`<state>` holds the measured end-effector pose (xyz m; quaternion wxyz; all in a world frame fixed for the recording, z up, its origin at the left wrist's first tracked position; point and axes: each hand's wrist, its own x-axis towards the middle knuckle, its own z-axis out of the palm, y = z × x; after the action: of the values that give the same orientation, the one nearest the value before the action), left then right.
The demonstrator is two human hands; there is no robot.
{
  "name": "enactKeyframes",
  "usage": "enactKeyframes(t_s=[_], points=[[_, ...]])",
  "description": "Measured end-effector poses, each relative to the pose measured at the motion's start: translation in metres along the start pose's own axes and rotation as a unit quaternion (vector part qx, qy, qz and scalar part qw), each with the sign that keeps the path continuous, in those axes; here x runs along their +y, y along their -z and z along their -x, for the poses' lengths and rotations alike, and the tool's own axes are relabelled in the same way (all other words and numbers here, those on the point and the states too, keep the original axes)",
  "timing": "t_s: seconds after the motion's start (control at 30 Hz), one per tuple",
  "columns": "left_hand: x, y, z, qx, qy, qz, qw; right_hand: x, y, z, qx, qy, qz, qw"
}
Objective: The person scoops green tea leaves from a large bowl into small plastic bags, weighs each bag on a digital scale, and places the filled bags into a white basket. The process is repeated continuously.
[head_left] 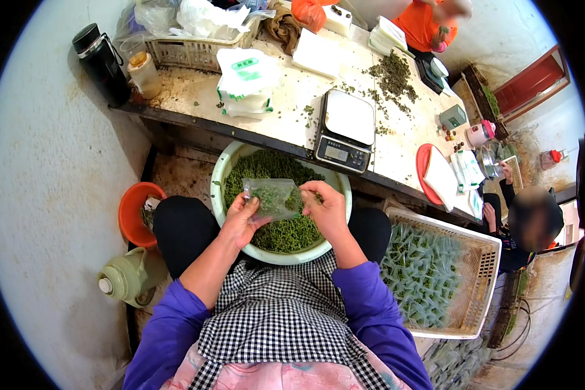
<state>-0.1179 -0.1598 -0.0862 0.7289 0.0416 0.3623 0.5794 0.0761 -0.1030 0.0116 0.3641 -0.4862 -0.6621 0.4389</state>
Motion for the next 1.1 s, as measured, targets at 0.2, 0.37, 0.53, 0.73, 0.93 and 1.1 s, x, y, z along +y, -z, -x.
enactKeyframes(t_s=[0.2, 0.37, 0.53, 0.73, 0.93, 1.1], points=[[0.006, 0.008, -0.006, -0.012, -0.03, 0.069, 0.997, 0.023, 0.026, 0.003, 0.036, 0.073, 0.304, 0.949], [0.002, 0.0, -0.004, -0.024, -0.013, 0.031, 0.999, 0.002, 0.017, 0.0, 0.01, 0.168, 0.247, 0.954], [-0.003, -0.008, -0.004, -0.043, 0.011, 0.001, 0.999, 0.004, -0.013, -0.013, -0.037, 0.069, 0.172, 0.982], [0.003, -0.004, -0.007, -0.017, 0.028, 0.04, 0.999, -0.009, -0.001, -0.009, 0.046, 0.097, 0.009, 0.994], [0.005, 0.012, -0.012, -0.062, 0.006, 0.107, 0.992, 0.005, 0.038, -0.002, 0.093, 0.07, -0.05, 0.992], [0.01, 0.003, -0.004, -0.078, -0.009, 0.058, 0.995, 0.008, 0.049, 0.004, 0.019, 0.117, 0.345, 0.931]])
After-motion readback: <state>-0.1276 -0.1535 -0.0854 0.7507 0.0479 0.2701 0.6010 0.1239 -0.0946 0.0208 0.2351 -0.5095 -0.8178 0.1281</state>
